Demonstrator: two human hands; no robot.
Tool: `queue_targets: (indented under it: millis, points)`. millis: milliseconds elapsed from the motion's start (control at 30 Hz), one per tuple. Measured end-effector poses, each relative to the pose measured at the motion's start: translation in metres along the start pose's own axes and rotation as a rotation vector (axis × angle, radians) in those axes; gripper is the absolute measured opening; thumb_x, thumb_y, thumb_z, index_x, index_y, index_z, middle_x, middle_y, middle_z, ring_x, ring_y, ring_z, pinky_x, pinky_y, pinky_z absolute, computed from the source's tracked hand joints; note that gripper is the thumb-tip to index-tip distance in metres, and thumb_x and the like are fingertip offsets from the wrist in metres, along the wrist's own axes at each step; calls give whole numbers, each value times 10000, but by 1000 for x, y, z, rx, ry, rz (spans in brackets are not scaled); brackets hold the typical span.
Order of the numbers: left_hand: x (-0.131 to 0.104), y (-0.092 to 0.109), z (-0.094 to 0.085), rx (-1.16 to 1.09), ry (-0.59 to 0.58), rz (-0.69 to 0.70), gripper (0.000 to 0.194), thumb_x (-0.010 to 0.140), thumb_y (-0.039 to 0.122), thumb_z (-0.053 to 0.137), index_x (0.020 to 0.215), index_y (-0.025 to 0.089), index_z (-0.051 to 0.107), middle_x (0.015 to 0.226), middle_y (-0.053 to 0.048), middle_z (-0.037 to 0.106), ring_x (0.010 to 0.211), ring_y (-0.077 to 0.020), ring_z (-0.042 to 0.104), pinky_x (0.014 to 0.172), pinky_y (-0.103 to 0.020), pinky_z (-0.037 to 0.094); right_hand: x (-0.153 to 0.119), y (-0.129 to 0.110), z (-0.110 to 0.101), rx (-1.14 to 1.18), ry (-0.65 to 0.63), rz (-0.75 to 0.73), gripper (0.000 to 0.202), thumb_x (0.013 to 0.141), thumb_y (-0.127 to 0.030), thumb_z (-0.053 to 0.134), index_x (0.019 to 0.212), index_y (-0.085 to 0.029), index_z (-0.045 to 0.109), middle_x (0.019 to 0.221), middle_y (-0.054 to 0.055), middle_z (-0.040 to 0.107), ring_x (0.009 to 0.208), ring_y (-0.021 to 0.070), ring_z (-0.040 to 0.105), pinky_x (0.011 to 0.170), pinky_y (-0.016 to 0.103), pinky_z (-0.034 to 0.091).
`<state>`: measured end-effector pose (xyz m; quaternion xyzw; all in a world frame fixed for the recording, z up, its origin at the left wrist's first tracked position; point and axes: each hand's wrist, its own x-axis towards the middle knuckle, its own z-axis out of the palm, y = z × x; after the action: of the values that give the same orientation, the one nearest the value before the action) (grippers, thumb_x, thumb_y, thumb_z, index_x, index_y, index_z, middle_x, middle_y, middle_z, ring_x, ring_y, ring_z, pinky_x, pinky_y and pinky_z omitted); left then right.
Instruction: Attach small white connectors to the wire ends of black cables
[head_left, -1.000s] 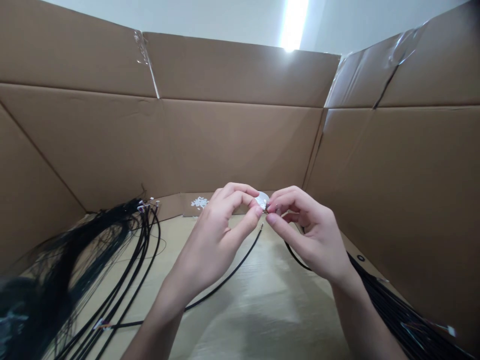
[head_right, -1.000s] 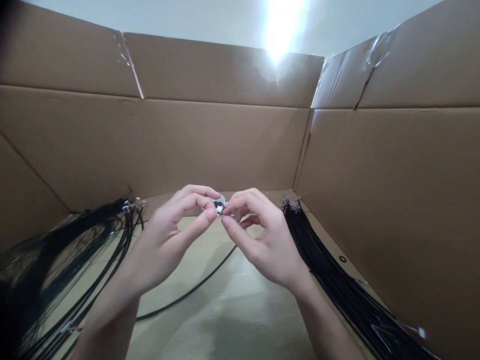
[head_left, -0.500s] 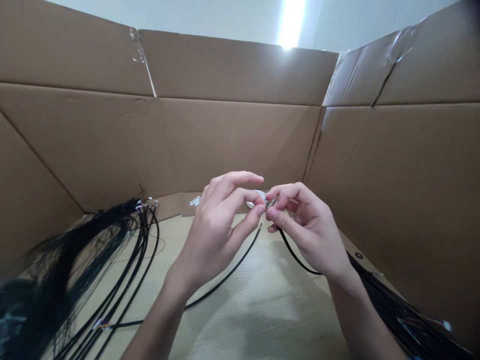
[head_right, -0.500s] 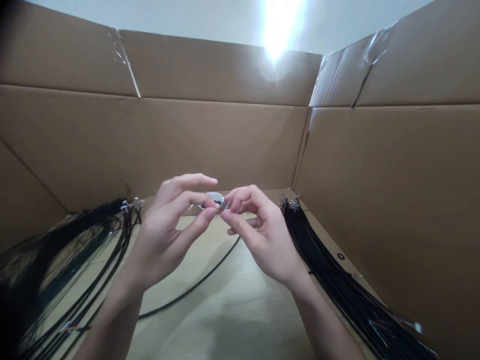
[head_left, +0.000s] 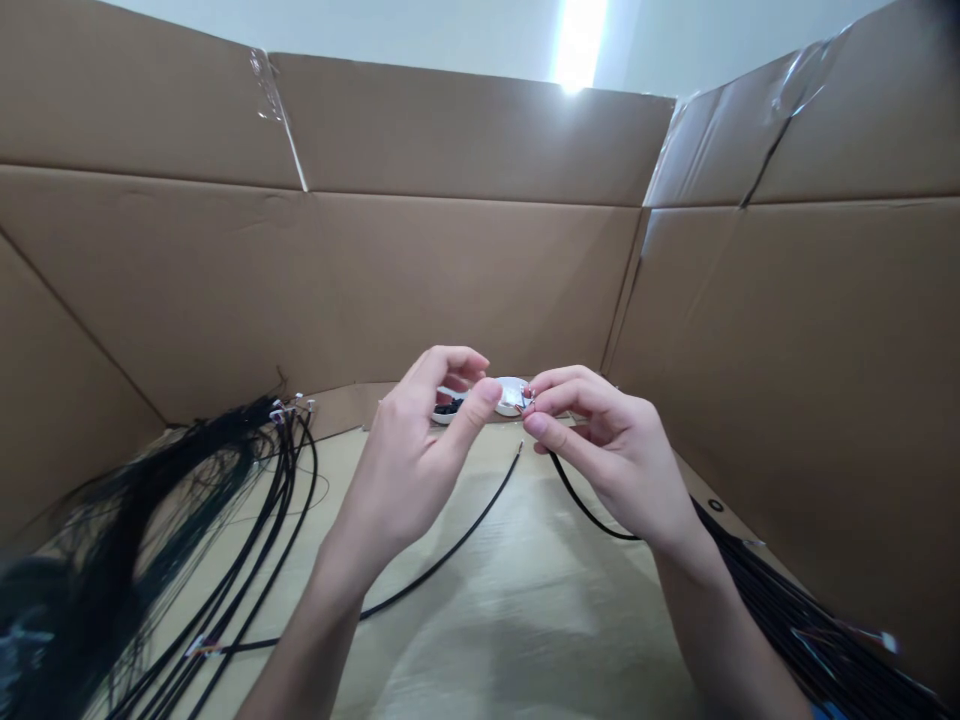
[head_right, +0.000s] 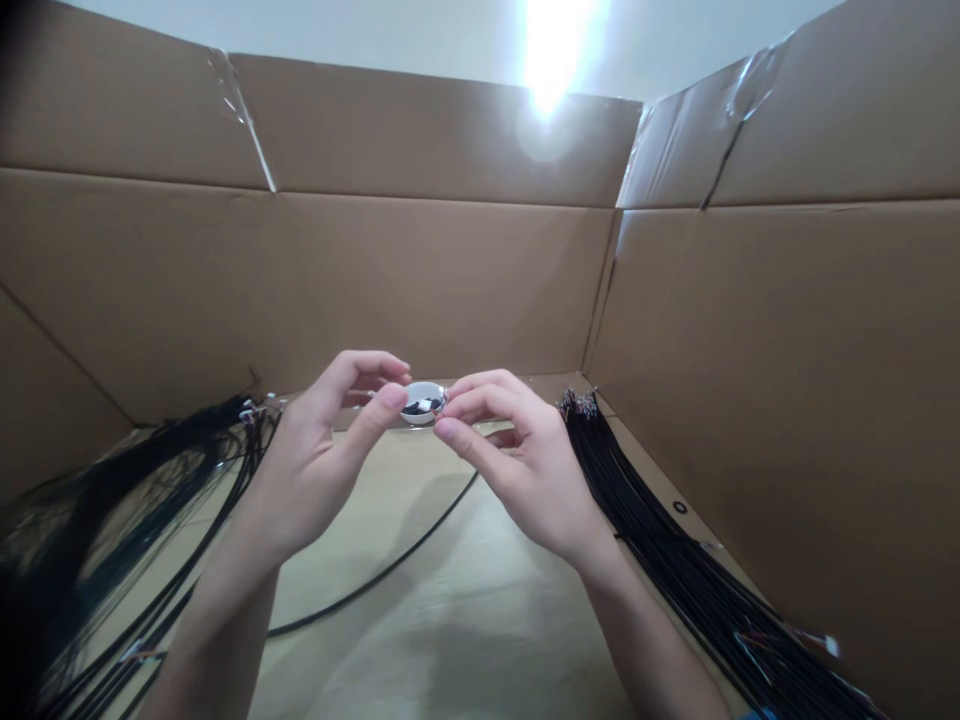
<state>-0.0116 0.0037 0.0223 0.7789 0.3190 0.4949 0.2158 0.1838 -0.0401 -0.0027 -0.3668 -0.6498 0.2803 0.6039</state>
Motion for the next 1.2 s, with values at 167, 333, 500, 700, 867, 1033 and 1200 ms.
queue_targets:
  millis: [167, 333, 500, 700, 867, 1033, 1200]
  points:
    - [1, 2, 0, -224, -185, -202, 257, 1004, 493, 694, 967, 243, 739, 909, 34, 746, 831, -137, 652, 724, -248, 485, 0, 0, 1, 12, 8, 9, 63, 946, -338, 829, 933, -277, 829, 1133, 38, 723, 974, 186, 701, 695, 271, 620]
    - [3, 2, 1, -429, -243, -209, 111, 967, 333, 769, 954, 231, 809, 942, 14, 796, 865, -119, 696, 764, -194, 533, 2, -2, -2, 88, -6, 31, 27, 933, -300, 844, 916, -281, 850, 1097, 29, 747, 932, 164, 700, 684, 243, 619]
    - [6, 1, -3, -585, -276, -210, 106, 940, 241, 808, 1037, 258, 847, 1033, -9, 837, 990, -145, 767, 895, -205, 600, 4, -4, -8, 203, -106, 61, 86, 987, -282, 787, 945, -293, 862, 1082, 27, 752, 939, 154, 677, 732, 246, 600]
    - [7, 1, -3, -612, -283, -282, 144, 867, 239, 879, 1011, 232, 869, 1054, -45, 848, 1015, -184, 787, 903, -228, 629, 2, -10, -14, 196, -144, 88, 107, 989, -266, 784, 919, -279, 865, 1036, 32, 752, 1011, 172, 678, 793, 259, 563]
    - [4, 7, 0, -495, -228, -321, 91, 803, 260, 920, 880, 236, 877, 898, -23, 850, 845, -177, 784, 752, -210, 626, 2, -9, -12, 142, -71, 94, 87, 959, -310, 816, 895, -271, 861, 1023, 29, 739, 933, 173, 674, 724, 267, 552]
    - [-4, 15, 3, -316, -84, -213, 25, 851, 286, 883, 876, 282, 885, 850, -2, 843, 805, -193, 788, 679, -235, 626, 3, -6, -8, 77, -2, 63, 87, 955, -323, 815, 897, -273, 857, 1034, 36, 744, 913, 181, 677, 697, 274, 560]
    - [-10, 21, 6, -208, -4, -128, 44, 895, 287, 851, 924, 298, 882, 887, 15, 849, 773, -190, 799, 653, -246, 649, 2, -5, -5, 75, 22, 40, 71, 962, -305, 803, 916, -268, 842, 1034, 39, 753, 897, 184, 689, 691, 281, 582]
